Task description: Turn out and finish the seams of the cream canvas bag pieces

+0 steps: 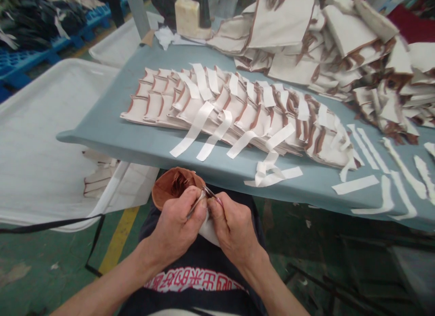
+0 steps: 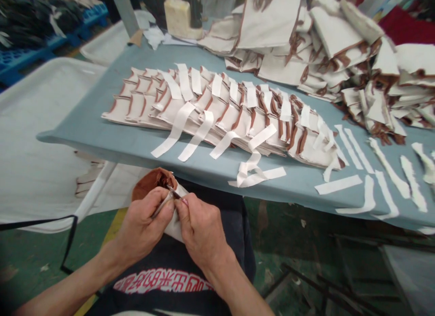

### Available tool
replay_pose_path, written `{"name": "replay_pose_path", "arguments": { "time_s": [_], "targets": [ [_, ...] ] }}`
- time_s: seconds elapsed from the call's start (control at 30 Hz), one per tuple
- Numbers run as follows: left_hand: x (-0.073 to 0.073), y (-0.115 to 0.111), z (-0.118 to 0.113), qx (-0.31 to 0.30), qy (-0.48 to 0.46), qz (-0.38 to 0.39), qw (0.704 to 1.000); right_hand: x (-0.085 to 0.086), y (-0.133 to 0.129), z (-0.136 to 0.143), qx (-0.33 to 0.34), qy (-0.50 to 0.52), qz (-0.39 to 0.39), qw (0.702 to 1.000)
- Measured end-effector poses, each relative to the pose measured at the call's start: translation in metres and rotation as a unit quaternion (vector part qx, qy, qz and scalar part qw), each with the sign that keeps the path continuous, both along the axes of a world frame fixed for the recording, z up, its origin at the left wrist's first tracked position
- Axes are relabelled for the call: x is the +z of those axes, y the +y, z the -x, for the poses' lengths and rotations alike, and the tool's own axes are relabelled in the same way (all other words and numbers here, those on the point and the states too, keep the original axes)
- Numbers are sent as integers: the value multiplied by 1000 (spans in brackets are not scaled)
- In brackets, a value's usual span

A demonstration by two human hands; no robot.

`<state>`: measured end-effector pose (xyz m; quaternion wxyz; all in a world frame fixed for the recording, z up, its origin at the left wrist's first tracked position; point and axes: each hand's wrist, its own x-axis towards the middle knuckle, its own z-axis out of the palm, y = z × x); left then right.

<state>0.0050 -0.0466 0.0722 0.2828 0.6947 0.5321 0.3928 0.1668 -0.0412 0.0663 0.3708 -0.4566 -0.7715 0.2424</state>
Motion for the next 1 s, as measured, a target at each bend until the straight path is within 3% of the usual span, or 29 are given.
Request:
{"name": "replay_pose_path", "arguments": {
  "time_s": [0.43, 0.73, 0.83, 0.93, 1.0],
  "targets": [
    [-16, -6, 6, -33, 39, -25, 998, 4, -2, 1, 12, 11, 148, 989],
    [-26, 0, 14, -59, 54, -44, 996, -3, 2, 1, 14, 18, 143, 989],
    [-27, -10, 4, -99, 57, -57, 992, 3, 8, 8, 12, 12, 154, 988],
    [-27, -30, -13, -176, 45, -81, 980, 16, 12, 14, 26, 65, 156, 985],
    [-27, -41, -19, -190, 32, -85, 978, 23, 13, 8, 11, 103, 147, 984]
  ]
}}
